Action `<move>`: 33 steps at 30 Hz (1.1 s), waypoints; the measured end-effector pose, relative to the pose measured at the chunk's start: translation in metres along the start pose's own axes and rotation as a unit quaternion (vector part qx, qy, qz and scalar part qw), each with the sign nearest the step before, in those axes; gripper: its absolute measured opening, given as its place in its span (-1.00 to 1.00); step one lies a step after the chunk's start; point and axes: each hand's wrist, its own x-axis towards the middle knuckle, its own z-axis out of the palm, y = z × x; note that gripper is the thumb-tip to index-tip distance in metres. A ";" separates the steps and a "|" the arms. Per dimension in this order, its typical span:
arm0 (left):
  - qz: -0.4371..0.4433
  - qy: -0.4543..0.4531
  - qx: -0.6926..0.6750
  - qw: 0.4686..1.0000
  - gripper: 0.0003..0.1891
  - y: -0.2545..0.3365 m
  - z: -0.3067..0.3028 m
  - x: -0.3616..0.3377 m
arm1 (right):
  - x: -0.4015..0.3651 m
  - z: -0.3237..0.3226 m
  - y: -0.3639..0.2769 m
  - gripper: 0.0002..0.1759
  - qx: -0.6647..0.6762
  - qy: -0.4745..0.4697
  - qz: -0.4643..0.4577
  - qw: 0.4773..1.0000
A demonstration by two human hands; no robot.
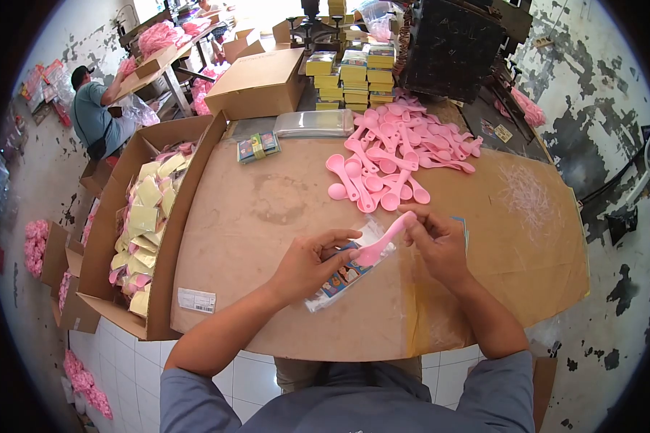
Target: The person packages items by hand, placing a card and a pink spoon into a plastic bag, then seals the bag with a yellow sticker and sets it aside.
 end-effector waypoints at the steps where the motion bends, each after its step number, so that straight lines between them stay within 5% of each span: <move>1: -0.004 -0.003 -0.006 1.000 -0.63 -0.001 0.001 0.000 | -0.004 0.003 0.003 -0.75 -0.023 0.001 -0.022 1.000; 5: -0.004 -0.012 -0.025 1.000 -0.64 -0.001 0.004 -0.001 | -0.012 0.014 -0.004 -0.69 -0.087 -0.015 -0.082 0.993; 8: -0.016 -0.024 -0.088 0.996 -0.65 -0.010 0.003 0.000 | -0.015 0.010 -0.019 -0.66 -0.201 -0.126 -0.118 0.964; 11: -0.006 -0.033 -0.132 0.991 -0.67 -0.004 0.005 0.001 | -0.012 0.010 -0.016 -0.64 -0.180 -0.174 -0.192 0.949; 14: -0.054 -0.052 -0.144 0.987 -0.68 0.001 0.000 0.000 | 0.000 0.001 -0.020 -0.59 0.051 -0.183 -0.024 0.981; 17: -0.068 -0.062 -0.156 0.983 -0.69 0.006 0.002 -0.003 | -0.002 0.001 -0.036 -0.54 -0.021 -0.226 -0.131 0.965; 20: -0.035 -0.042 -0.081 0.995 -0.72 0.003 0.005 -0.003 | -0.004 0.001 -0.046 -0.55 -0.089 -0.374 -0.176 0.906; 26: -0.027 -0.038 -0.104 0.993 -0.72 -0.004 0.004 -0.001 | -0.009 0.016 -0.045 -0.71 -0.147 -0.311 -0.266 0.901; 29: 0.035 -0.032 -0.145 0.988 -0.71 -0.001 0.005 -0.003 | -0.001 0.018 -0.077 -0.72 -0.136 -0.332 -0.280 0.890; 32: 0.130 -0.009 -0.120 0.984 -0.71 0.007 0.003 -0.004 | 0.003 0.013 -0.122 -0.73 -0.202 -0.220 -0.294 0.908; 33: 0.113 -0.020 -0.102 0.988 -0.69 0.009 -0.002 -0.005 | 0.007 0.012 -0.137 -0.78 -0.332 -0.203 -0.362 0.847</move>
